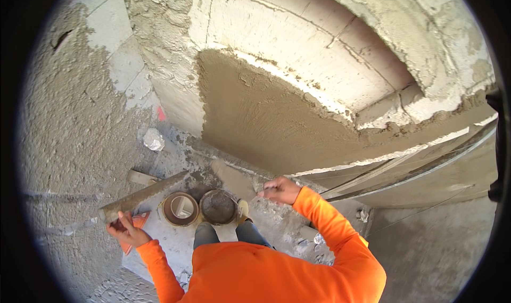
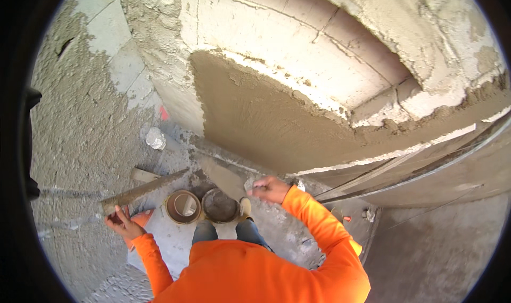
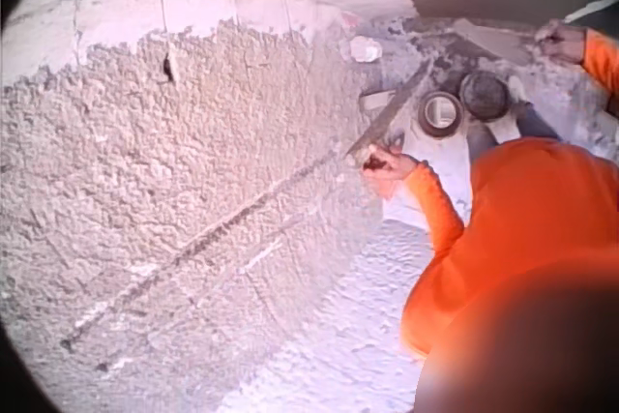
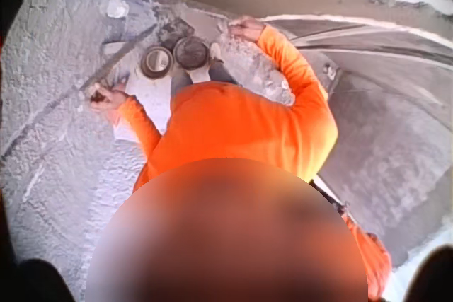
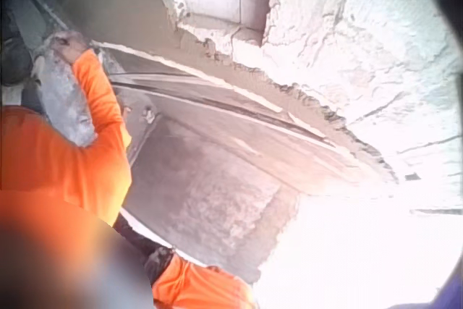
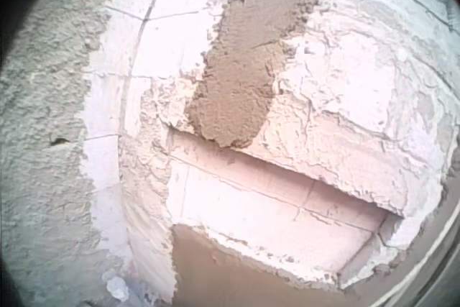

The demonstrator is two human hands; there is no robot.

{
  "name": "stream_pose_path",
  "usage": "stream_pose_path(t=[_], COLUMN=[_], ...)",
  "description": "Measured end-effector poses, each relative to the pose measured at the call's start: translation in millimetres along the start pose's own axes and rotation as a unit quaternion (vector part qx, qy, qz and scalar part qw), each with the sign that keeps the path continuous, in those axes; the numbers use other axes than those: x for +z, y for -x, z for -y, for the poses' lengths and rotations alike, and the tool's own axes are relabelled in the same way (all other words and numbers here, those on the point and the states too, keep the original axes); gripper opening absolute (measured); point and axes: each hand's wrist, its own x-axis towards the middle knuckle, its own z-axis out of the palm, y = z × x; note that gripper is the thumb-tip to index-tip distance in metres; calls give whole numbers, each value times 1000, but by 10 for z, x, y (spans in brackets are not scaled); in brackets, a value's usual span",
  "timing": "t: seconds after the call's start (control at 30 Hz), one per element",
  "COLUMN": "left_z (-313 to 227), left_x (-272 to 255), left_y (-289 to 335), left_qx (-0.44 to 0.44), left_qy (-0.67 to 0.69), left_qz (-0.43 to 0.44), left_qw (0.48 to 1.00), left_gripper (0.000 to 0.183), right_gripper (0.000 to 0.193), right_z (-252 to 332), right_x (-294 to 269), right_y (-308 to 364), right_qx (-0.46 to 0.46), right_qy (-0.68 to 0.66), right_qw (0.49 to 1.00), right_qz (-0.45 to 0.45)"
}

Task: The person applies wet cement to a wall using a trowel and smooths it with a straightedge. They repeatedly scoop cement from a bucket, spread it on the wall, and level the surface to create a uniform finish.

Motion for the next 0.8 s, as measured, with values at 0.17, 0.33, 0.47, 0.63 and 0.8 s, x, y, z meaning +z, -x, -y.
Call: stream_pose_path(t=[0.17,0.33,0.47,0.63,0.8], left_z=[-167,-268,-206,-135,-122], left_x=[172,137,96,70,62], left_y=[102,159,237,254,198], left_qx=[19,25,20,25,31], left_qy=[47,65,64,23,-7], left_qz=[17,14,2,24,54], left_qw=[999,997,998,999,998], left_gripper=[41,41,45,52,54], right_gripper=[31,34,34,44,44], right_z=[451,238,-93,-7,255], right_x=[-730,-1052,-796,-635,-637], right_y=[115,487,367,6,16], right_qx=[62,-57,-102,-6,12], right_qy=[-219,-83,147,266,240], right_qw=[963,937,889,848,836], right_qz=[-147,-334,-420,-459,-494])
